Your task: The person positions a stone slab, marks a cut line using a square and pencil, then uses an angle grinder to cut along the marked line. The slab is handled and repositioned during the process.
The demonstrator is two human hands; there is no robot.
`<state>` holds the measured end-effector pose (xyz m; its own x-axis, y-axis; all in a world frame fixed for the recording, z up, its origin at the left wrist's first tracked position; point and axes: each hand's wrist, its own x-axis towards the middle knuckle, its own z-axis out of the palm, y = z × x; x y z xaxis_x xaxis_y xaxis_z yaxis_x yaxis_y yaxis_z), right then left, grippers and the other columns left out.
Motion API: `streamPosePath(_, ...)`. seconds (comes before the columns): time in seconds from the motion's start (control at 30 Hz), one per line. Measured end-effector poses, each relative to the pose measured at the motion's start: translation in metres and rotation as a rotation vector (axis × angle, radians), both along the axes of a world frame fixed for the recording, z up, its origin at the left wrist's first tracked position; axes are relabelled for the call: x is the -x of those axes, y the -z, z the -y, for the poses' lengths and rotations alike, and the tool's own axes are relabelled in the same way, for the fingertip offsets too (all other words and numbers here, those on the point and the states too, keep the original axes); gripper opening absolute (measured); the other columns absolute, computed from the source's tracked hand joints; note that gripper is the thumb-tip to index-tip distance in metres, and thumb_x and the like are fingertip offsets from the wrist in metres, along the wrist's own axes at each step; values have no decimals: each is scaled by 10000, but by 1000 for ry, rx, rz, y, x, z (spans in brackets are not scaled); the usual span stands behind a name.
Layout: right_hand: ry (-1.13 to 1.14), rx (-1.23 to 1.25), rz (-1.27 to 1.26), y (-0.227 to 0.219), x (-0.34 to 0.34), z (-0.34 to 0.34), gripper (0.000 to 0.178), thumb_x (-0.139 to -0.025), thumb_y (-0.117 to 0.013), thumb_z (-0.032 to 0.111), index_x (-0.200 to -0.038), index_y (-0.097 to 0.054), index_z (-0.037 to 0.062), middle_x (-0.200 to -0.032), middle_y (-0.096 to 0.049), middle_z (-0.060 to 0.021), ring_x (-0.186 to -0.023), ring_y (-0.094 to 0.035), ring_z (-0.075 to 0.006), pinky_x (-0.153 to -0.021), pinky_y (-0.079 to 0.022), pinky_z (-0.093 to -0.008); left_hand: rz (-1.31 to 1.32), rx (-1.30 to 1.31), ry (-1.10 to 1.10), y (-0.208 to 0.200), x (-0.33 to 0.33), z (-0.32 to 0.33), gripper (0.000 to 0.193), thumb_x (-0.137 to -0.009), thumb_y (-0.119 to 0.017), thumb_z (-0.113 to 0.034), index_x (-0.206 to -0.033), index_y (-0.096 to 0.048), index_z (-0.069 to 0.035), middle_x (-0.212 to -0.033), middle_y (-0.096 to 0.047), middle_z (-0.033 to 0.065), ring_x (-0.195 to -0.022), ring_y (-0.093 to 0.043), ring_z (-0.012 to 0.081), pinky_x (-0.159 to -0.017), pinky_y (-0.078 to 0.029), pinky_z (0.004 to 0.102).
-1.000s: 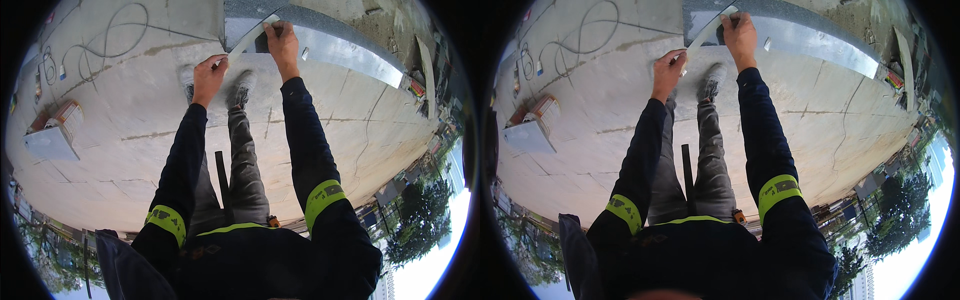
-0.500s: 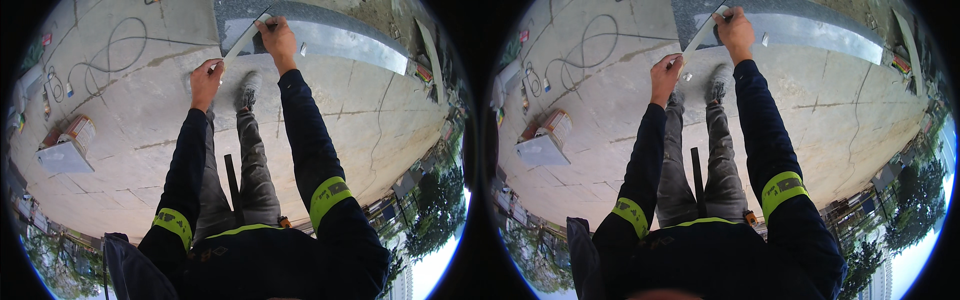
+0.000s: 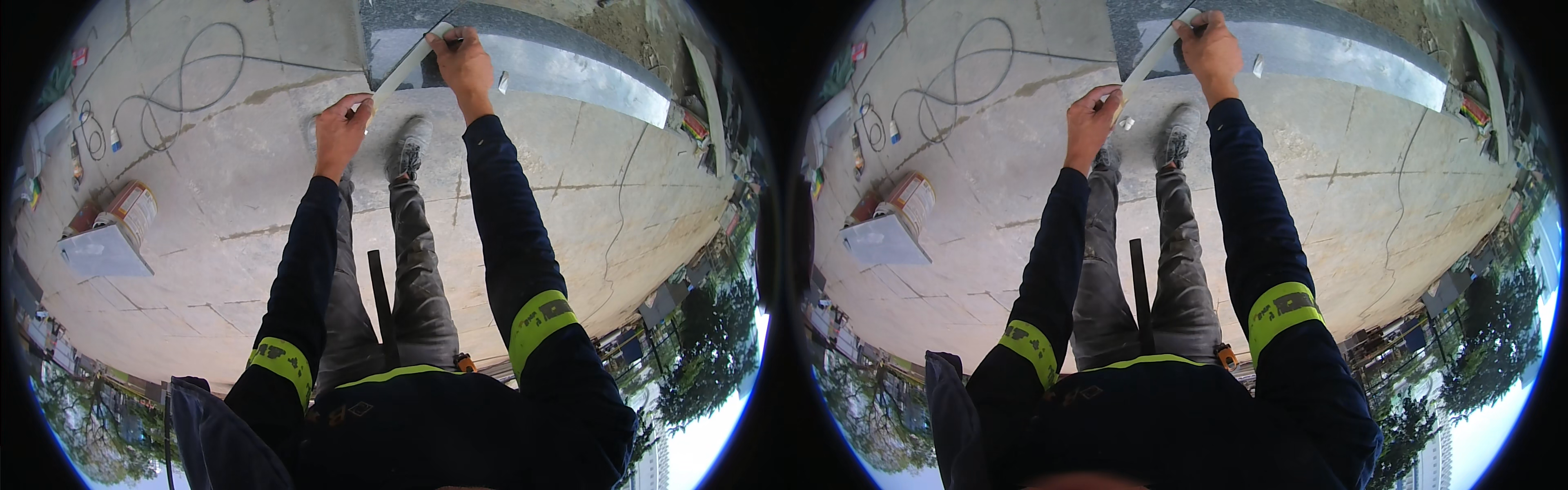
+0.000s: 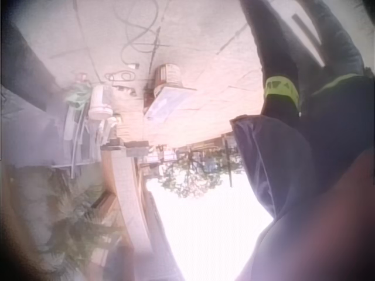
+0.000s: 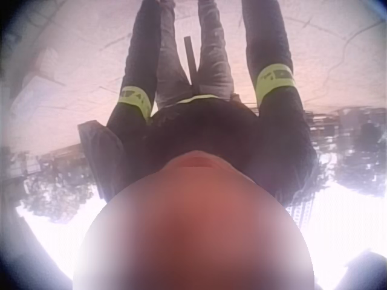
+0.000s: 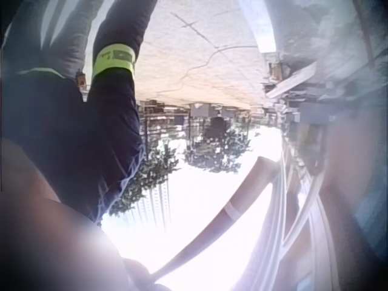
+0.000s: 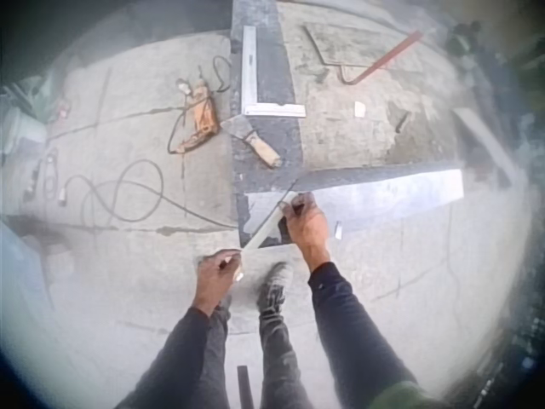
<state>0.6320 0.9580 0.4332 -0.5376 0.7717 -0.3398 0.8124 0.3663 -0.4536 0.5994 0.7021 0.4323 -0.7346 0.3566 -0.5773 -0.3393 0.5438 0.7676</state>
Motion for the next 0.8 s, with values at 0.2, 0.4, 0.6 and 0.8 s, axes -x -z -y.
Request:
streamPosePath(0.2,-23,-28,21,-4,0,0,543,-918,-810,624,-1140,-735,133,-1067,-833,-107,-1015,-793,-370,-871,-607,-479,-14,-24,-5,0,1,-2,223,-1034,-774,-233,-1191,-849,-94,-671,-609,-16,-573,-543,58,-512,-510,281)
streamPosePath(0.4,-38,-36,3,1,-2,-1,545,-924,-809,615,-1147,-727,124,-1068,-833,-102,-1013,-793,-369,-871,-607,-477,8,-10,-4,1,2,-2,205,-1023,-760,-238,-1147,-845,-99,-664,-693,64,-548,-645,134,-564,-519,324)
streamPosePath(0.6,-20,-36,-21,6,-3,-1,516,-910,-824,620,-1137,-723,167,-1031,-834,-110,-1003,-791,-386,-849,-606,-495,28,7,-2,5,3,-2,200,-1026,-759,-236,-1142,-844,-97,-662,-691,59,-550,-641,126,-558,-513,319)
streamPosePath(0.8,-25,-40,-63,8,-5,2,523,-935,-826,584,-1120,-711,108,-1006,-835,-84,-957,-801,-327,-822,-610,-448,33,-3,-4,8,4,-2,199,-1016,-766,-244,-1133,-844,-103,-675,-697,57,-551,-628,124,-564,-512,323)
